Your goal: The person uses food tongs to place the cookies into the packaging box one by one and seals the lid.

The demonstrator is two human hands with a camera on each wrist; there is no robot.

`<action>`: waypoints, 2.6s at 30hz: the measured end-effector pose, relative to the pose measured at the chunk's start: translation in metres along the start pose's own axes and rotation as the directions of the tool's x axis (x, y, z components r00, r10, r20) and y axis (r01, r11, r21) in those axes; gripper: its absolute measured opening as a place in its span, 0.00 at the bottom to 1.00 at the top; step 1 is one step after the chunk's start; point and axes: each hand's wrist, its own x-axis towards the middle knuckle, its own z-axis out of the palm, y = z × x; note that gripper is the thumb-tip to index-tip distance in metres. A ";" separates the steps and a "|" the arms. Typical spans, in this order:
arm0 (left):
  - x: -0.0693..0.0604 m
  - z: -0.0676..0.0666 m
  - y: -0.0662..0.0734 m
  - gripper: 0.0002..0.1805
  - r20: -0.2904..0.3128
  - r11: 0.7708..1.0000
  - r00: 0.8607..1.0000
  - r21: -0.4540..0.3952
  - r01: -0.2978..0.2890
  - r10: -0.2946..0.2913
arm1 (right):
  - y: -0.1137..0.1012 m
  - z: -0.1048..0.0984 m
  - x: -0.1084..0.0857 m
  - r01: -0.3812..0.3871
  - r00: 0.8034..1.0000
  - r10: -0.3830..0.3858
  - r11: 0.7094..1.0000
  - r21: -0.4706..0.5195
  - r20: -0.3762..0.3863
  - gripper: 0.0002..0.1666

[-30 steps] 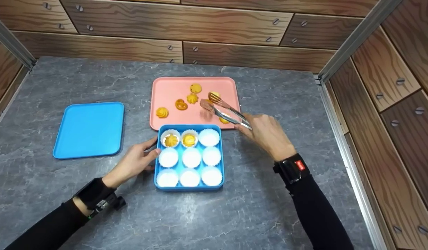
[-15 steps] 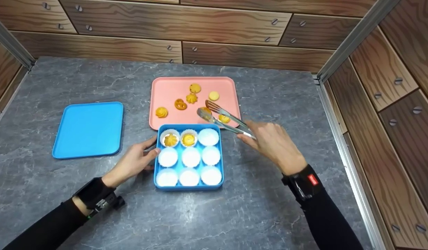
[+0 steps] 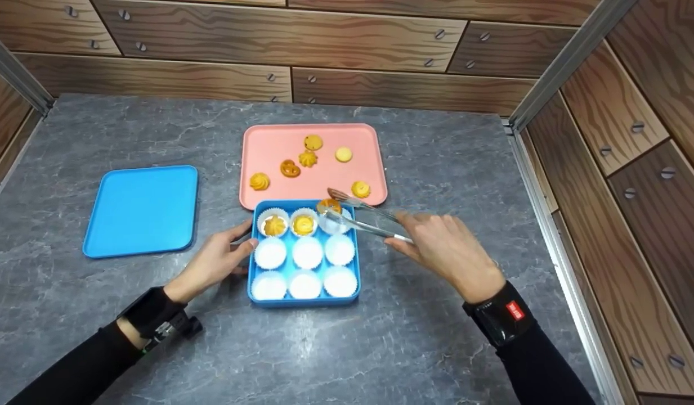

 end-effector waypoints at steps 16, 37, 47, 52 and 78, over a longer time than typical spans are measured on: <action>0.001 -0.001 0.001 0.34 -0.006 1.000 1.000 0.004 -0.016 0.016 | -0.019 -0.004 0.006 0.120 0.992 -0.124 0.965 -0.231 -0.003 0.25; -0.001 0.001 0.001 0.34 -0.005 0.999 1.000 -0.032 0.008 -0.009 | -0.037 -0.003 0.024 0.109 0.994 -0.097 0.940 -0.324 0.052 0.28; -0.002 0.001 -0.001 0.34 -0.018 1.000 1.000 -0.028 -0.014 0.013 | -0.037 -0.002 0.025 0.086 0.996 -0.072 0.952 -0.293 0.059 0.31; -0.002 0.000 -0.001 0.33 -0.011 0.999 0.999 -0.043 -0.031 0.030 | -0.027 -0.010 0.020 0.079 0.997 -0.076 0.976 -0.202 0.025 0.30; -0.001 0.000 -0.001 0.33 -0.014 1.000 1.000 -0.007 -0.008 0.008 | 0.046 0.028 0.006 -0.267 0.954 0.270 0.963 -0.035 0.132 0.26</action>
